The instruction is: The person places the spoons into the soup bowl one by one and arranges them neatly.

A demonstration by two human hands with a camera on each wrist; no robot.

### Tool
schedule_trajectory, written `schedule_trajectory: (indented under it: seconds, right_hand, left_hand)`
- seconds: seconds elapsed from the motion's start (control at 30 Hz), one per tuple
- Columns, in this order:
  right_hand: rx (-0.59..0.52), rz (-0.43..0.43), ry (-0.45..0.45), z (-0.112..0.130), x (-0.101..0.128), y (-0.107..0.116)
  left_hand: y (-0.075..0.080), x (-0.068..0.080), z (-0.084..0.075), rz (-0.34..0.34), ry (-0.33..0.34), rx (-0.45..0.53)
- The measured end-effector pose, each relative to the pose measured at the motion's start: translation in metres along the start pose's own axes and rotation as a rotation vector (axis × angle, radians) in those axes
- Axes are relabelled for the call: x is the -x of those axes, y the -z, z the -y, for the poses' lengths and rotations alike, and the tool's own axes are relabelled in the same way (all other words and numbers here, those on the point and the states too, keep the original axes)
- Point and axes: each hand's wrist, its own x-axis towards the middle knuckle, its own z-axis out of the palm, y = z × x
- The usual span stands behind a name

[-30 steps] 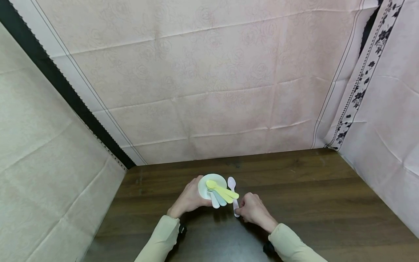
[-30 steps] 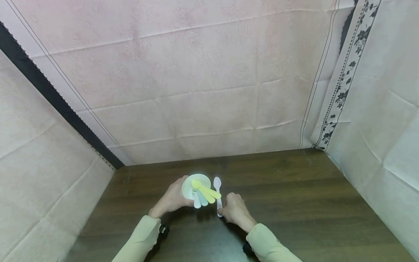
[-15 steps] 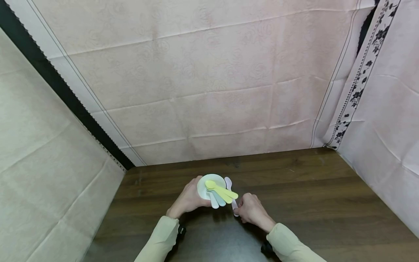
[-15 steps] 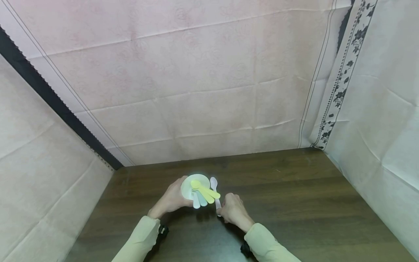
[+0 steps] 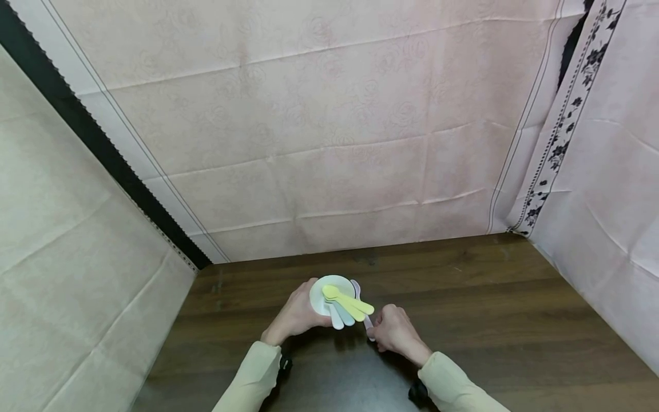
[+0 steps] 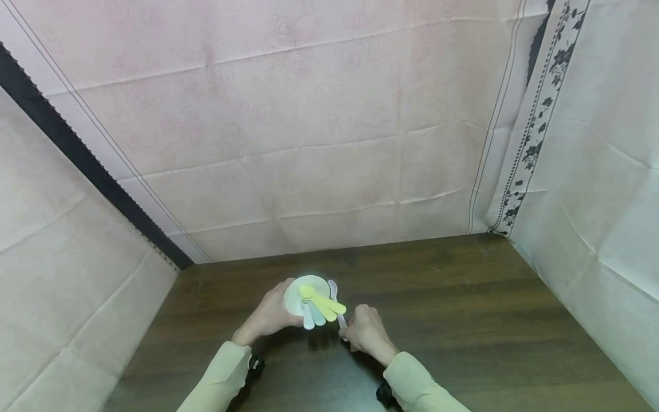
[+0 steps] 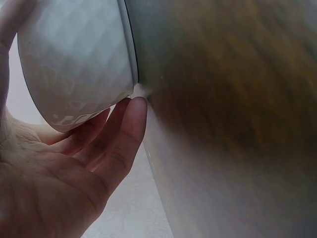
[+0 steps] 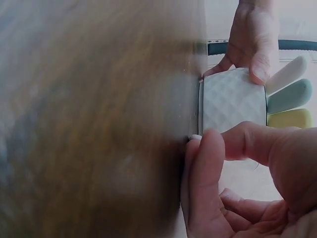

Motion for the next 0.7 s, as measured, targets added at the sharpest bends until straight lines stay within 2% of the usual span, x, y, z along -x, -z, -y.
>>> schedule_trajectory:
  seconds: [0.5,0.7]
  right_hand:
    - [-0.114,0.013,-0.058,-0.0038,0.0012,0.0066]
    - [-0.206,0.027,-0.108,-0.0063,0.0042,0.0100]
  left_hand:
    - [-0.0002,-0.0010,-0.0007,-0.003,0.001,0.000]
    - [-0.0013,-0.0006,0.0003,-0.002,-0.002,0.012]
